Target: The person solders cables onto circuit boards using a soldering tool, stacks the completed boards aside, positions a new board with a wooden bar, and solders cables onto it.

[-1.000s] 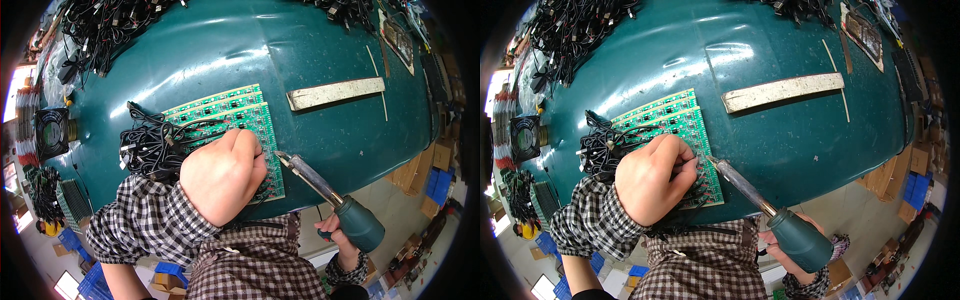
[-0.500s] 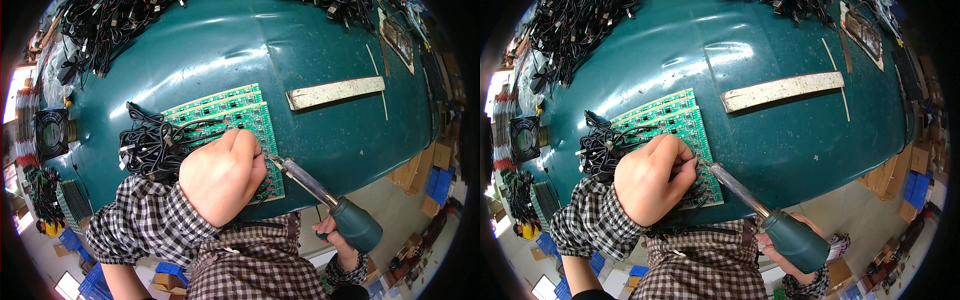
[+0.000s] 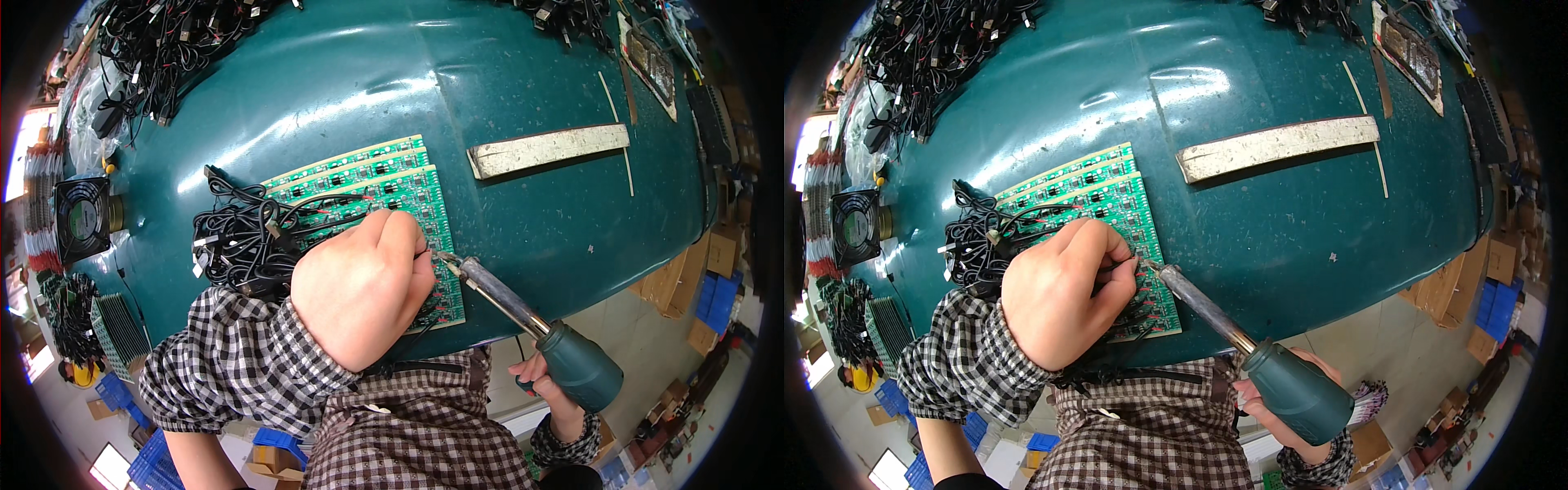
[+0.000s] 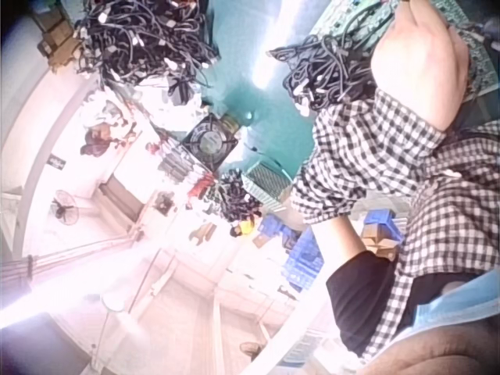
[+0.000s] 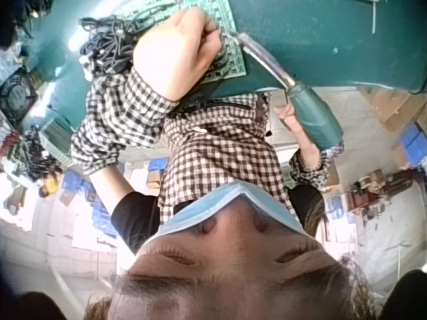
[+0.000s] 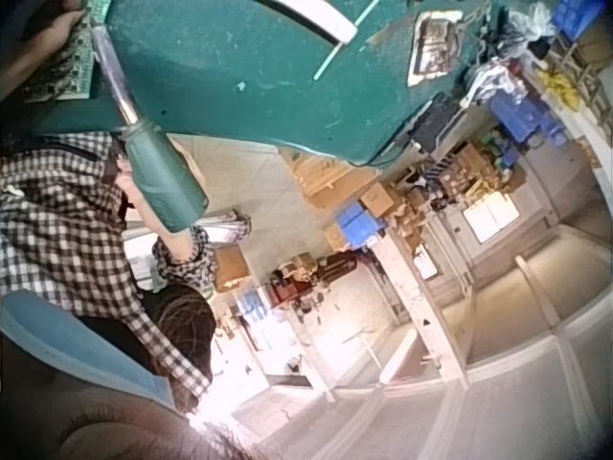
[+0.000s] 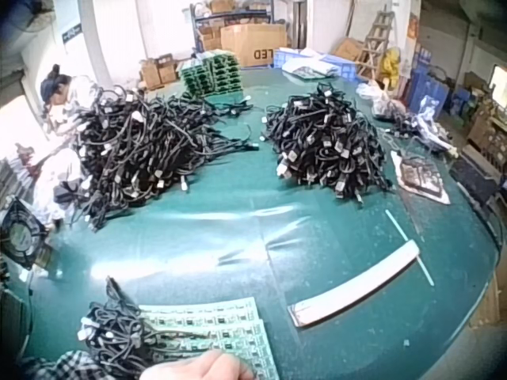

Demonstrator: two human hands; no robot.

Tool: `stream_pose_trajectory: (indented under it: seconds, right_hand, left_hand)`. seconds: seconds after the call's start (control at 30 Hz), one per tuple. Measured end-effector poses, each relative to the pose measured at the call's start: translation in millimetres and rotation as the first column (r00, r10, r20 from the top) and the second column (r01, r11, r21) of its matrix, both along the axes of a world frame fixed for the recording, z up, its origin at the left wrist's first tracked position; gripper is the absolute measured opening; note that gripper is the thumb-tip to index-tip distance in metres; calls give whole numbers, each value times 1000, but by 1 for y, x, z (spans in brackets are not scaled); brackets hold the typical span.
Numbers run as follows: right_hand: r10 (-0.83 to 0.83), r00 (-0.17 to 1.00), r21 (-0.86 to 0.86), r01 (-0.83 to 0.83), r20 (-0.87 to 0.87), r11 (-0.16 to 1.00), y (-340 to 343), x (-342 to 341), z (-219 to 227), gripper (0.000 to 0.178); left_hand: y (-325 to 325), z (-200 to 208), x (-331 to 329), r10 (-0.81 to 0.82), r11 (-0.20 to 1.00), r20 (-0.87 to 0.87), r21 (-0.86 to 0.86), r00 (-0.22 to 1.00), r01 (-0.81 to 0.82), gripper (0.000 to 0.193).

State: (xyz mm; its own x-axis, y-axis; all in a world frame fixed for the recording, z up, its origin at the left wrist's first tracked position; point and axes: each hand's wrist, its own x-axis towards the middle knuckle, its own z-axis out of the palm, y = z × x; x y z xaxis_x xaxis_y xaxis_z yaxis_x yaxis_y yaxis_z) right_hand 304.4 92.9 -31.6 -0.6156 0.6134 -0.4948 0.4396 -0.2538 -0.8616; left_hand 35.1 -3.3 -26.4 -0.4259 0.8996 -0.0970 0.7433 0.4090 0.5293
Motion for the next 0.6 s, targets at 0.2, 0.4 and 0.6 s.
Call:
stream_pose_trajectory:
  seconds: [0.2,0.4,0.6]
  right_hand:
    - [-143,977,-145,120,-160,982,-1,1,0,32]
    - [-179,973,-148,157,-146,976,-2,1,0,30]
    - [11,997,-21,-13,-78,1000,1,4,-3,35]
  left_hand:
    - [0,0,0,-1,1000,13,-3,1000,1,14]
    - [0,1,0,1,1000,13,-17,1000,-1,14]
    - [0,1,1,3,1000,3,-12,1000,-3,14]
